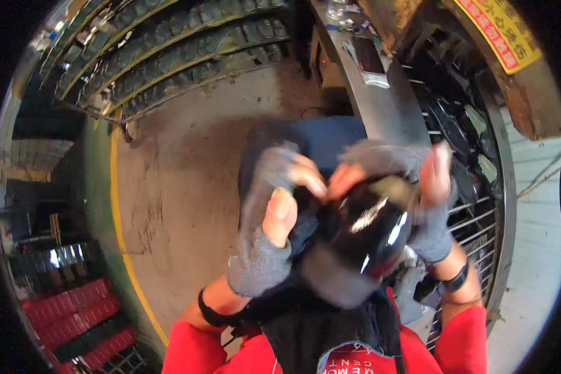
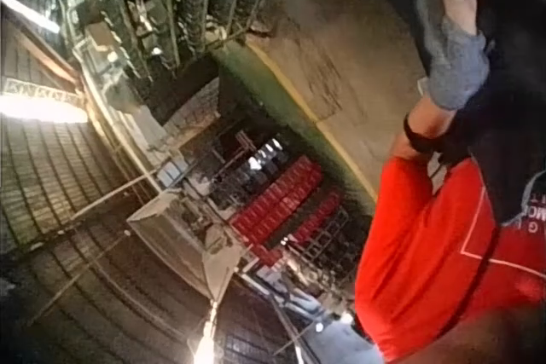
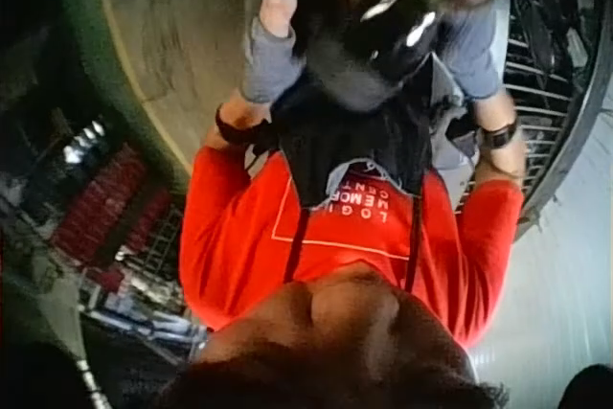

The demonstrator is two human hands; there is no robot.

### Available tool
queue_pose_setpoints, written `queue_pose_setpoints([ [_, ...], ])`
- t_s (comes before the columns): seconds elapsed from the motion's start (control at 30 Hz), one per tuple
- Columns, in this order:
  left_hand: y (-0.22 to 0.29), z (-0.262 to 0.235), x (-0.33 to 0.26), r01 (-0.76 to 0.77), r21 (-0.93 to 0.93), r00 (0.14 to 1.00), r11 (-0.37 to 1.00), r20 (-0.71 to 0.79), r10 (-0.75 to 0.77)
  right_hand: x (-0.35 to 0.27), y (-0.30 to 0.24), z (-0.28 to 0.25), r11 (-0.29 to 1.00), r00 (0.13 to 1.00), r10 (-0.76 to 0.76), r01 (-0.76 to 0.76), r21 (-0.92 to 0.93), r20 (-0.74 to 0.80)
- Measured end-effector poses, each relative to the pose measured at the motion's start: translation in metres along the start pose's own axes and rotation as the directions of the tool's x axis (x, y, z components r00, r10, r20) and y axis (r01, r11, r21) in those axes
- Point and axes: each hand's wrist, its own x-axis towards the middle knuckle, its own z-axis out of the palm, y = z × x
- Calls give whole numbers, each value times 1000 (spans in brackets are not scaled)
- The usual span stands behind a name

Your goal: Inspecting and wiping shiny black shoes at a factory workstation before placing them on a conveyor belt.

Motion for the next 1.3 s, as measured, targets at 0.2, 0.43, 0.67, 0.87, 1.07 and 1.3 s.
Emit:
queue_pose_setpoints([
  [0.2, -36, 4, 27, 666, -580, 667, 468, 183, -722, 9, 11, 60, 421, 718, -126, 664, -618, 685],
  [0.43, -62, -8, -40, 513, -640, 745, 572, 0, -667, -37, 17, 34, 670, 888, -370, 460, -583, 274],
  [0.67, -58, 10, -30, 584, -614, 675, 531, 5, -737, -48, 52, -10, 906, 986, 113, -151, -395, -119],
  [0.87, -78, 2, -38, 562, -647, 728, 516, 91, -680, -64, 61, -16, 873, 994, -94, 59, -484, -47],
  [1.07, -80, -14, -53, 496, -654, 743, 571, -21, -669, -50, 51, 4, 945, 860, 199, -296, -142, -470],
  [1.3, -34, 12, -32, 558, -628, 641, 542, -90, -763, -69, 79, 43, 930, 907, 216, -304, -207, -362],
])
